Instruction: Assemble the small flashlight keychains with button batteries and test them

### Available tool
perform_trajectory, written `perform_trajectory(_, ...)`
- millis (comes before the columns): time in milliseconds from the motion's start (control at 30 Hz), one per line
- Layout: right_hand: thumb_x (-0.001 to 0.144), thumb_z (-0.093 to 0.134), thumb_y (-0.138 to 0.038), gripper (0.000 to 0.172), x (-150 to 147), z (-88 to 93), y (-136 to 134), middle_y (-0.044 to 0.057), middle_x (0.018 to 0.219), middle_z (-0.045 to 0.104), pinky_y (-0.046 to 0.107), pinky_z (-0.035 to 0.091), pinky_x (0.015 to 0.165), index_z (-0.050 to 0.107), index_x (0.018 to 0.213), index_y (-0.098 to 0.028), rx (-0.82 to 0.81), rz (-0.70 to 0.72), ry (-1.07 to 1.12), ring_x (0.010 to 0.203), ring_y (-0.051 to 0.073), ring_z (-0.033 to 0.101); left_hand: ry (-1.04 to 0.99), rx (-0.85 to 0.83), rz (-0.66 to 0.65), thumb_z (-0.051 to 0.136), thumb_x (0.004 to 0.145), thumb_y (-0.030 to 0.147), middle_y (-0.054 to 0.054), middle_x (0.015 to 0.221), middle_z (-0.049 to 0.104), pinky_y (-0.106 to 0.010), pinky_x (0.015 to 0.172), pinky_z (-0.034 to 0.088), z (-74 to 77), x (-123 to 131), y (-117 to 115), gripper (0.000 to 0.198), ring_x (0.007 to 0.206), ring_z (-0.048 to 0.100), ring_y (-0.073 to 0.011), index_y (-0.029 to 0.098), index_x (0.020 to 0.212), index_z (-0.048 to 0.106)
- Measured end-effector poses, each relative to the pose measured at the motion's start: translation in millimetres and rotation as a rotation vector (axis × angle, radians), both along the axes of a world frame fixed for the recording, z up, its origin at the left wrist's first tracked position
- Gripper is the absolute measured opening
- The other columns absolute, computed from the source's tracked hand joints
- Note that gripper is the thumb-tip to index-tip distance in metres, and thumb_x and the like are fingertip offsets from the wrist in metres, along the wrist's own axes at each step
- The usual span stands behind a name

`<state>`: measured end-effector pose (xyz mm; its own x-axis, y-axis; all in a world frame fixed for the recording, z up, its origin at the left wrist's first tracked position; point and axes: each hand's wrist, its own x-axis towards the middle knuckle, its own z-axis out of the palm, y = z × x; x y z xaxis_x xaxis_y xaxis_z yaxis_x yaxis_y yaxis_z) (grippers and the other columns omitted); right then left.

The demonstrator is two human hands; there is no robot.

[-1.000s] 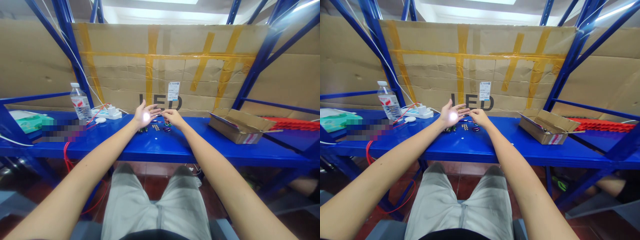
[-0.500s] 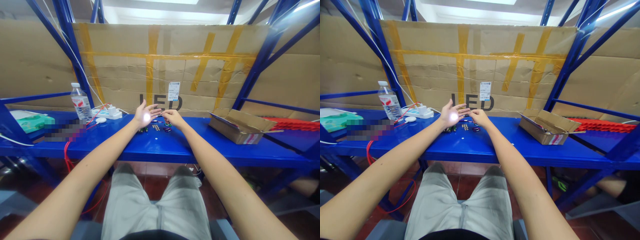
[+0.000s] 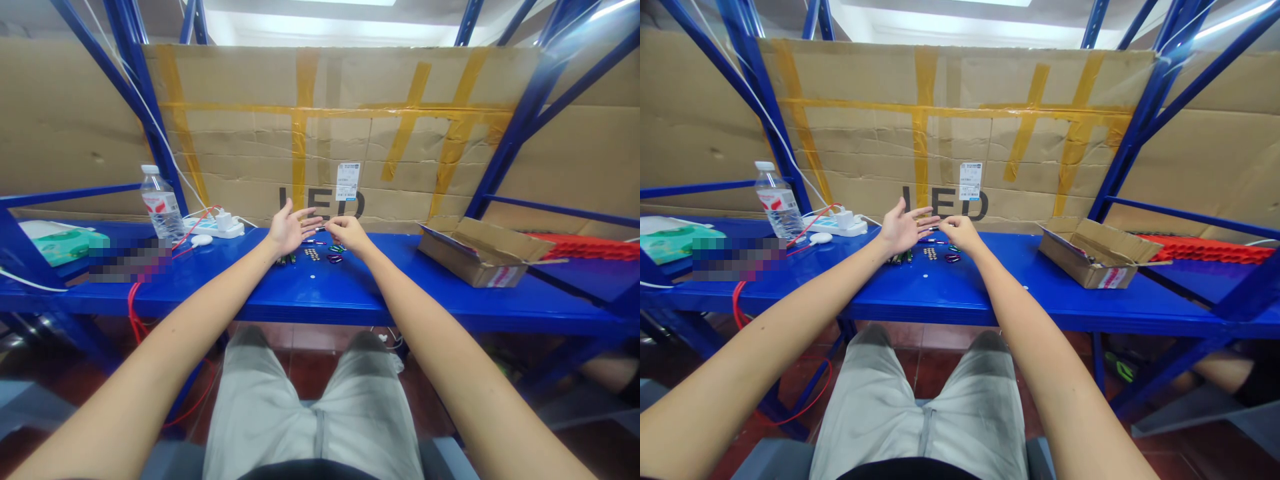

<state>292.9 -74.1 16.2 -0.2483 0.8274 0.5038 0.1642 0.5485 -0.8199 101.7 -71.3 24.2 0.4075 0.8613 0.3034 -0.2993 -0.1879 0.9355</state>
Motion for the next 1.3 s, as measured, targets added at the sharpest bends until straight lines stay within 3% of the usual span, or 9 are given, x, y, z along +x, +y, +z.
perform_trajectory(333, 0.070, 0.060, -0.035, 0.020, 1, -1.3, 5, -0.004, 0.047, 0.045, 0.024, 0.031, 0.045, 0.064, 0.067, -0.016, 0.031, -0.054, -0.010, 0.045, 0.009, 0.037, -0.084, -0.095, -0.021, 0.024, 0.089, 0.077, -0.022, 0.136, 0.060, -0.044, 0.104, 0.043, 1.2, 0, -2, 0.087, 0.132, 0.052, -0.0328, 0.011, 0.141, 0.048)
perform_trajectory(767, 0.073, 0.057, -0.034, 0.022, 1, -1.5, 4, -0.005, 0.048, 0.045, 0.025, 0.032, 0.048, 0.066, 0.071, -0.014, 0.038, -0.067, -0.055, 0.047, 0.010, 0.038, 0.033, 0.005, 0.006, 0.026, 0.084, 0.082, -0.020, 0.131, 0.064, -0.045, 0.097, 0.048, 2.5, 1, -5, 0.088, 0.128, 0.055, -0.0340, 0.015, 0.132, 0.057)
perform_trajectory(900, 0.076, 0.056, -0.032, 0.022, 1, -2.3, 6, -0.002, 0.051, 0.050, 0.026, 0.040, 0.055, 0.068, 0.073, -0.014, 0.072, -0.097, -0.082, 0.053, 0.012, 0.045, 0.129, 0.137, 0.160, 0.045, 0.086, 0.072, -0.017, 0.118, 0.070, -0.040, 0.090, 0.051, -3.4, 2, 4, 0.068, 0.113, 0.064, -0.0287, 0.016, 0.117, 0.065)
perform_trajectory(967, 0.079, 0.055, -0.030, 0.023, -1, -2.8, 7, 0.000, 0.055, 0.056, 0.027, 0.045, 0.061, 0.071, 0.079, -0.013, 0.080, -0.108, -0.120, 0.059, 0.014, 0.051, 0.263, 0.274, 0.326, 0.065, 0.081, 0.056, -0.013, 0.103, 0.073, -0.036, 0.084, 0.051, -7.8, 2, 9, 0.048, 0.097, 0.068, -0.0244, 0.015, 0.104, 0.069)
perform_trajectory(1033, 0.080, 0.055, -0.028, 0.024, -3, -2.9, 9, 0.002, 0.062, 0.062, 0.029, 0.048, 0.069, 0.073, 0.085, -0.012, 0.078, -0.096, -0.184, 0.066, 0.016, 0.057, 0.406, 0.412, 0.410, 0.073, 0.076, 0.041, -0.009, 0.087, 0.073, -0.034, 0.078, 0.051, -11.5, 0, 13, 0.032, 0.082, 0.067, -0.0207, 0.014, 0.093, 0.070)
perform_trajectory(1167, 0.082, 0.056, -0.017, 0.025, -10, -3.6, 18, 0.008, 0.090, 0.072, 0.030, 0.050, 0.083, 0.073, 0.098, -0.011, 0.073, -0.078, -0.302, 0.084, 0.017, 0.063, 0.550, 0.534, 0.422, 0.071, 0.074, 0.027, -0.007, 0.080, 0.074, -0.032, 0.075, 0.051, -15.4, -10, 19, 0.017, 0.077, 0.067, -0.0188, 0.014, 0.084, 0.073)
perform_trajectory(1233, 0.080, 0.056, -0.010, 0.032, -14, -5.3, 25, 0.011, 0.105, 0.072, 0.031, 0.050, 0.087, 0.070, 0.110, -0.010, 0.045, -0.080, -0.333, 0.089, 0.017, 0.064, 0.596, 0.558, 0.457, 0.071, 0.074, 0.025, -0.007, 0.083, 0.075, -0.033, 0.077, 0.051, -16.7, -16, 23, 0.015, 0.079, 0.067, -0.0194, 0.014, 0.083, 0.073)
perform_trajectory(1300, 0.078, 0.057, -0.003, 0.045, -16, -8.4, 34, 0.011, 0.107, 0.071, 0.030, 0.051, 0.086, 0.063, 0.122, -0.010, -0.022, -0.065, -0.350, 0.086, 0.016, 0.065, 0.661, 0.562, 0.504, 0.071, 0.073, 0.023, -0.007, 0.084, 0.075, -0.033, 0.079, 0.052, -18.6, -23, 29, 0.014, 0.081, 0.068, -0.0202, 0.014, 0.083, 0.074)
